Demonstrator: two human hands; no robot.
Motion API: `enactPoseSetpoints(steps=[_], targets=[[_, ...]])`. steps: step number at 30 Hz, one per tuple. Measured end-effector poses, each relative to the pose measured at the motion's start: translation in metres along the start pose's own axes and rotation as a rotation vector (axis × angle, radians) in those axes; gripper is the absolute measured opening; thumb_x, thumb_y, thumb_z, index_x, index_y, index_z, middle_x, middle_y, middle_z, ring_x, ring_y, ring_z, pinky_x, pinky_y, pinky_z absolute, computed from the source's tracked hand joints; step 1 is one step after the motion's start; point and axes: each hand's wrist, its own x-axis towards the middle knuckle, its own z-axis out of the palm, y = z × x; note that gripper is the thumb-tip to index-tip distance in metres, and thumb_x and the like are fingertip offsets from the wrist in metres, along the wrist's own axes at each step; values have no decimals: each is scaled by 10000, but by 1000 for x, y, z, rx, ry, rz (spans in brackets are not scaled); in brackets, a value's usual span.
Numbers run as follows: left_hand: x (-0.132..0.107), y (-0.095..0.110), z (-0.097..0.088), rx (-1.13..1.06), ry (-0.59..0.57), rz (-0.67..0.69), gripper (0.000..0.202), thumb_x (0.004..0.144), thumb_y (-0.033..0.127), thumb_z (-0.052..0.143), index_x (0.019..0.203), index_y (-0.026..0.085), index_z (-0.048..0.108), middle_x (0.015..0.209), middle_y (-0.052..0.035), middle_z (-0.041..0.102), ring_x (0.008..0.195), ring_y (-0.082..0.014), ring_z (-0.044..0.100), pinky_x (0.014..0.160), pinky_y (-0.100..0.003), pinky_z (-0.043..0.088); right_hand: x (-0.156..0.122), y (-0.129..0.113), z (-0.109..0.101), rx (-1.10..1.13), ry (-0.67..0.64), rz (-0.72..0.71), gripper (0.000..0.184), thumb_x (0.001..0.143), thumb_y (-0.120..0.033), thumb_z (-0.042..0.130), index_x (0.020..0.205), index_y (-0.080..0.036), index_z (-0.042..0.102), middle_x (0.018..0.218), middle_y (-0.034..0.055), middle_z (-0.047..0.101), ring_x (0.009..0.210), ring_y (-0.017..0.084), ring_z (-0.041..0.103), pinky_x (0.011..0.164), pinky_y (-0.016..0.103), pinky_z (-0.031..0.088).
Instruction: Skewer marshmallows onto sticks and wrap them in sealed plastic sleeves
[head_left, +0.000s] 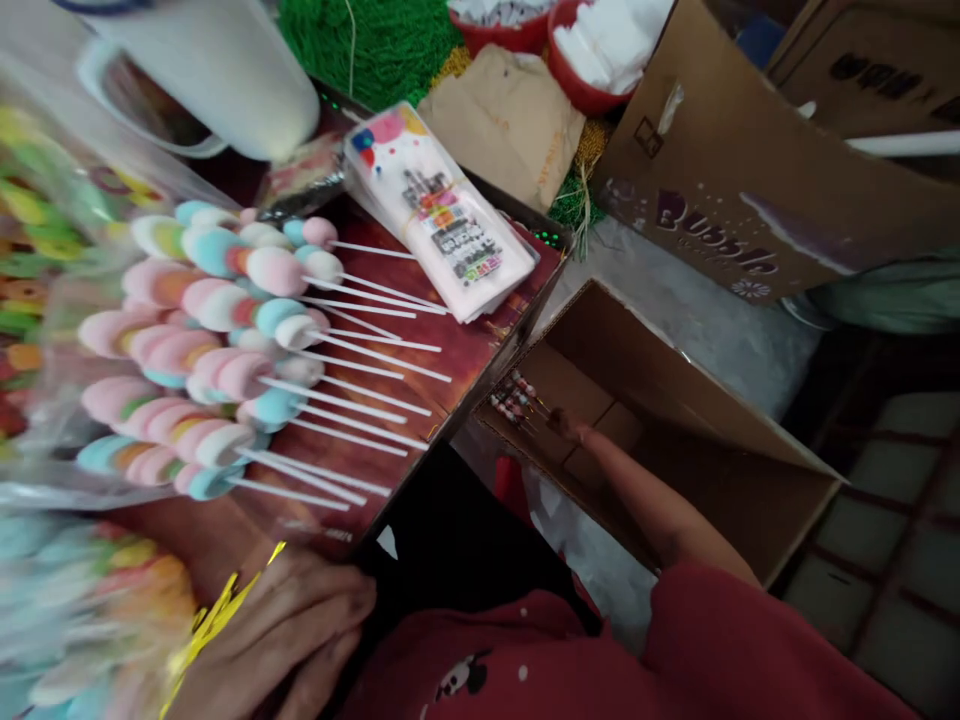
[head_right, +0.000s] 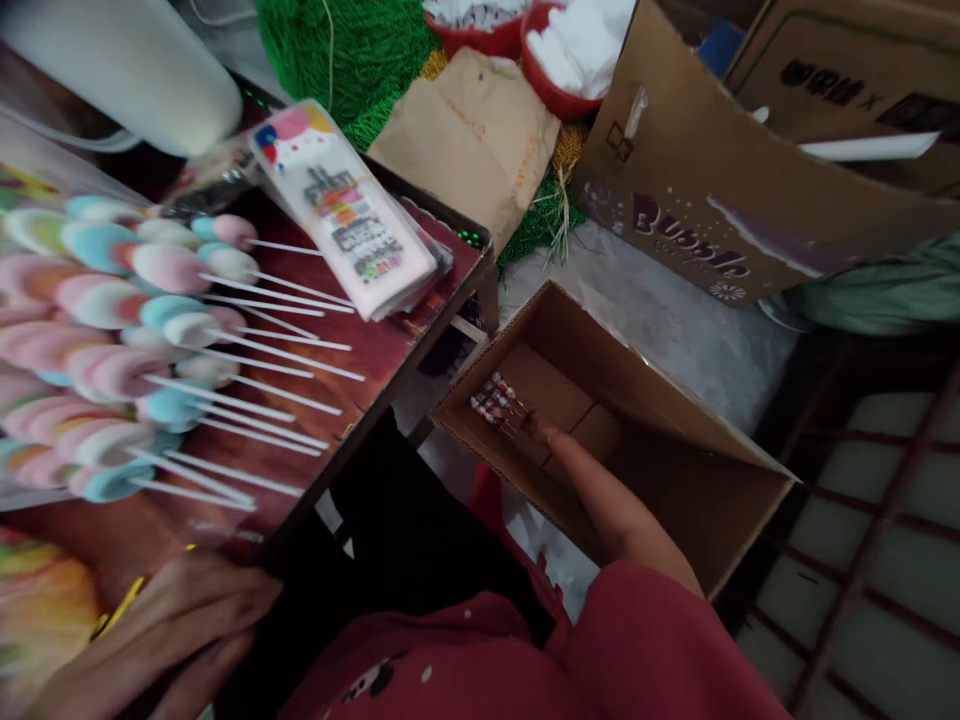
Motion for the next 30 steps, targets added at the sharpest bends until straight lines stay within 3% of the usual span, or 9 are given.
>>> enactPoseSetpoints(steps=[7, 13, 17, 20, 22, 26, 30], targets=[[12, 3, 11, -28, 113, 66, 248, 864, 74, 596, 1033, 240, 669, 919, -24, 722, 841, -166, 667, 727, -272, 554, -54, -26, -17, 54, 72, -186, 277, 983, -383, 590, 1108, -139, 632, 1013, 47, 667, 832, 157, 659, 746, 335, 579], [8, -6, 18, -92, 180, 116, 246, 870, 77, 609, 1042, 243, 668, 919, -17, 715, 862, -165, 658, 739, -279, 536, -126, -25, -33, 46, 268, -279, 355, 1037, -321, 370, 1143, -118, 641, 956, 92, 713, 855, 182, 674, 779, 311, 537], [7, -9, 19, -101, 192, 115, 247, 873, 86, 607, 1047, 248, 673, 935, -15, 720, 868, -172, 665, 752, -293, 536, -168, -32, -15, -30, 230, -387, 314, 972, -379, 500, 1122, -162, 672, 1067, 91, 725, 976, 221, 674, 866, 318, 509], [6, -9, 18, -90, 188, 107, 253, 868, 85, 610, 1049, 251, 673, 938, -14, 712, 878, -173, 659, 764, -295, 533, -184, -38, 4, -78, 241, -422, 356, 1013, -383, 408, 1187, -175, 641, 1108, 99, 712, 1014, 227, 664, 904, 337, 492], [4, -9, 16, -96, 172, 99, 253, 870, 87, 607, 1048, 255, 673, 936, -11, 707, 884, -172, 655, 762, -290, 530, -188, -39, 15, -106, 256, -430, 366, 1017, -381, 403, 1231, -171, 613, 1156, 112, 694, 1056, 235, 649, 929, 347, 482], [0, -11, 13, -110, 141, 33, 237, 872, 106, 610, 1037, 261, 680, 964, -8, 699, 907, -178, 648, 774, -294, 527, -189, -41, 33, -182, 258, -415, 361, 935, -315, 576, 1268, -175, 589, 1254, 131, 654, 1174, 267, 597, 1000, 359, 450], [-4, -14, 11, -108, 134, 37, 232, 861, 135, 636, 1044, 267, 690, 962, -7, 701, 883, -187, 649, 747, -304, 527, -186, -42, 42, -248, 263, -364, 313, 964, -207, 481, 1255, -173, 590, 1200, 143, 675, 1146, 267, 612, 966, 351, 460]])
